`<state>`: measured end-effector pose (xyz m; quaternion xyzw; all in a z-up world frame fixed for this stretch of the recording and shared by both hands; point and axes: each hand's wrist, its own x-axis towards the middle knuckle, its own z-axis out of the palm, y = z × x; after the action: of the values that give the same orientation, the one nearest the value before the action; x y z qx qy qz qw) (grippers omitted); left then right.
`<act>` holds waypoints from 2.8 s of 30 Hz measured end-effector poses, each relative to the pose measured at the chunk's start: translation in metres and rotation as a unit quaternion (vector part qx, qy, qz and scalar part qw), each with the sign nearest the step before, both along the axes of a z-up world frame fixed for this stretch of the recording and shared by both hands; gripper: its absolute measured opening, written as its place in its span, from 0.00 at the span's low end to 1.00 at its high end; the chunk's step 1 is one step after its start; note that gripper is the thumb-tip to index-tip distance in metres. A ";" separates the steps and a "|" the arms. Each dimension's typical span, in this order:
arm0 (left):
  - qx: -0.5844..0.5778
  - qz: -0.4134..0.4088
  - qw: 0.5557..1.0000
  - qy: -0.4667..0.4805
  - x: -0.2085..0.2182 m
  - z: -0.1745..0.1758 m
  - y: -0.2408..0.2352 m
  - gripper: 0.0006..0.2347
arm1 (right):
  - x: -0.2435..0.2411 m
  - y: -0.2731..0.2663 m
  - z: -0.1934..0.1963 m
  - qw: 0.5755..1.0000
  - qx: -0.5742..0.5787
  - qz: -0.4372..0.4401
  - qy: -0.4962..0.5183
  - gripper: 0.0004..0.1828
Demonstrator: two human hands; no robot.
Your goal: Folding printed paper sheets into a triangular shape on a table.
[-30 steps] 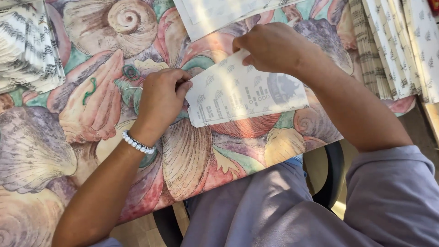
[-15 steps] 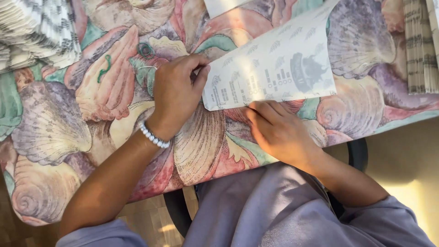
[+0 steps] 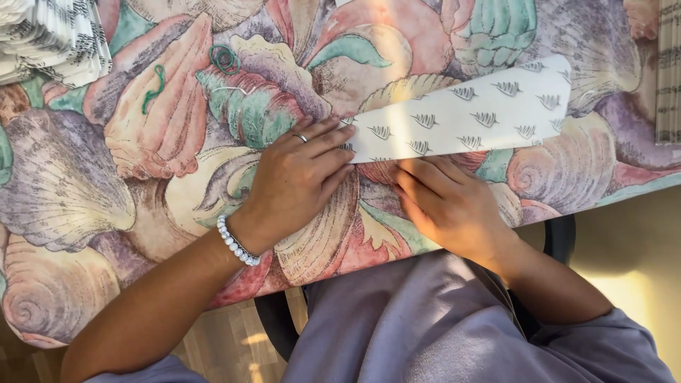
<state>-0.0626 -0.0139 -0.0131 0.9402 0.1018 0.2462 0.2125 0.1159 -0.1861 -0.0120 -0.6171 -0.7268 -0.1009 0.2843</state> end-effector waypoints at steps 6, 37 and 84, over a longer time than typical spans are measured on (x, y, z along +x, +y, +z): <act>-0.014 -0.001 1.000 0.009 -0.001 -0.008 0.003 0.05 | 0.019 0.012 0.004 0.999 0.020 0.011 -0.033 0.07; 0.114 -0.028 0.988 0.096 -0.002 0.011 -0.002 0.04 | 0.094 -0.022 0.005 0.978 -0.084 0.061 -0.182 0.05; 0.287 -0.024 0.951 0.113 0.012 0.011 -0.021 0.13 | 0.079 -0.016 0.000 0.988 -0.092 0.038 -0.114 0.10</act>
<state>-0.0510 -0.0351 -0.0017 0.9853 0.0274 0.1520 -0.0737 0.1945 -0.2024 -0.0116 -0.5970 -0.7836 -0.0919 0.1452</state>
